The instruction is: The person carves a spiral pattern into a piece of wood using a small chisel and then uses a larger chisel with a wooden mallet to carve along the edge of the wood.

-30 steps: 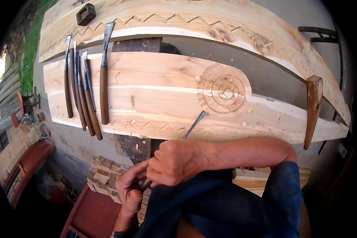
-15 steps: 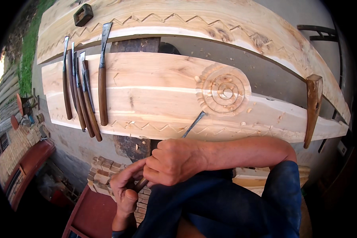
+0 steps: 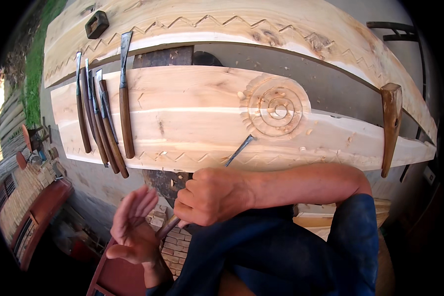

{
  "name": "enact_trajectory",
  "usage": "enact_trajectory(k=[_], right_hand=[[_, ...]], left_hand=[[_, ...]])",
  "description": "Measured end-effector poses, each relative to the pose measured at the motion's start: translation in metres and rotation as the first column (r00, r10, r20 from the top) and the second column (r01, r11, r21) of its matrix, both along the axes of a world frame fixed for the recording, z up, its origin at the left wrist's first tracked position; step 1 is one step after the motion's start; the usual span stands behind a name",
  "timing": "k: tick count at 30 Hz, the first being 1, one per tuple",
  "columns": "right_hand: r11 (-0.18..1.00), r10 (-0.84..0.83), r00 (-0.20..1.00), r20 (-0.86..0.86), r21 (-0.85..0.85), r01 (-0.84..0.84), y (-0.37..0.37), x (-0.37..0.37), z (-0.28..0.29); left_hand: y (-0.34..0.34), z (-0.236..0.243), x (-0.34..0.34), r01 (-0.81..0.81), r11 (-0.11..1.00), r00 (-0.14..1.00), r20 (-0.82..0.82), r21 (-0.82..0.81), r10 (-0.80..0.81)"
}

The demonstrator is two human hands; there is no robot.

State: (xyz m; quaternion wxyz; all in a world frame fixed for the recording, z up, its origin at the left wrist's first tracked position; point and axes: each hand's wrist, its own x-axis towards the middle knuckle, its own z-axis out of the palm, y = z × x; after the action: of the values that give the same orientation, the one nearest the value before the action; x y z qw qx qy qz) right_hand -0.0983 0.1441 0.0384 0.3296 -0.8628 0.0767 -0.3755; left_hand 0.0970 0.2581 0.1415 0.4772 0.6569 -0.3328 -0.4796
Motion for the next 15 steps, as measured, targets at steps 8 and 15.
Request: enact_trajectory(k=[8, 15], right_hand=[[1.000, -0.024, 0.999, -0.026, -0.006, 0.024, -0.002, -0.004, -0.003], [0.998, 0.055, 0.998, 0.032, 0.027, -0.056, -0.004, -0.009, -0.003]], left_hand=[[0.006, -0.009, -0.001, 0.061, 0.996, 0.998, 0.011, -0.064, -0.060], [0.018, -0.014, -0.022, 0.038, 0.997, 0.997, 0.068, -0.067, -0.034]])
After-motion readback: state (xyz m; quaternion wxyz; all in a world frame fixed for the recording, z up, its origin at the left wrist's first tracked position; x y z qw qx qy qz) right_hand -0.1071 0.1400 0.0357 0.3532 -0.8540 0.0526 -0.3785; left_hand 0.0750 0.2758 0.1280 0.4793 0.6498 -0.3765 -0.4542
